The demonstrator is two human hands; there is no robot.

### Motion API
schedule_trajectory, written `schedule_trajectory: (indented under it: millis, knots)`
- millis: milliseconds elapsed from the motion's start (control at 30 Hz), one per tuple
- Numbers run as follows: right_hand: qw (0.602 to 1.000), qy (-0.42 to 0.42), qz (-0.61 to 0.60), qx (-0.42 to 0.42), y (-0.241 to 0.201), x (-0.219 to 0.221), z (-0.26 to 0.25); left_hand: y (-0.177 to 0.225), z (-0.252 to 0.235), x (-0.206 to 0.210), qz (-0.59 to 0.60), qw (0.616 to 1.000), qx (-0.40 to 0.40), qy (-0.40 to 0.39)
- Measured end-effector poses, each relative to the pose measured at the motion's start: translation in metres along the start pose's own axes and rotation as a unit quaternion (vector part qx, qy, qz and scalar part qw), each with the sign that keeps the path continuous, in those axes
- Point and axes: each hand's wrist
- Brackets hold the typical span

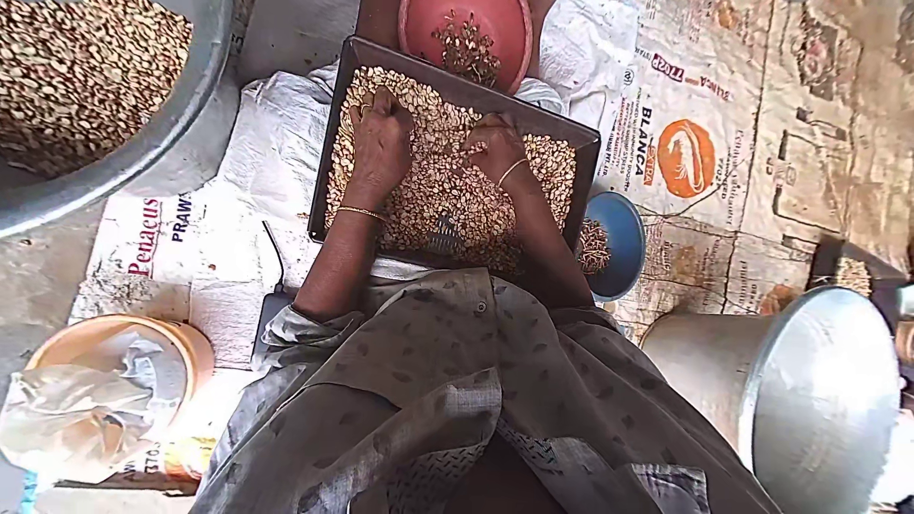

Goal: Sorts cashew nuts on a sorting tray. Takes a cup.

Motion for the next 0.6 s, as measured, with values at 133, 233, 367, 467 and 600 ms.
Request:
schedule_trajectory:
  millis: [133,233,367,467,600]
  knots:
    - [0.994,-0.046,-0.002,0.101,0.028,-0.035,0.045,0.003,0.0,-0.002,0.006,1.0,-0.005,-0.01]
    - [0.995,0.013,-0.062,0.072,0.029,-0.033,0.069,0.004,0.001,-0.002,0.008,1.0,-0.001,-0.006]
    - [0.987,0.161,-0.028,0.005,-0.008,0.001,0.063,0.003,0.001,-0.002,0.005,1.0,-0.002,-0.001]
    - [0.983,0.138,0.011,-0.123,-0.041,0.043,0.056,0.002,0.002,-0.002,0.009,1.0,0.003,0.006]
    - [0.979,0.043,0.151,-0.133,-0.033,0.064,0.051,0.001,0.002,-0.001,-0.001,1.0,-0.006,0.016]
Point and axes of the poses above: each hand's wrist, its own z-axis away from the middle knuckle, its own x-axis out of the palm, y = z × x, and after that the axes turned 9 degrees about -x, right-handed
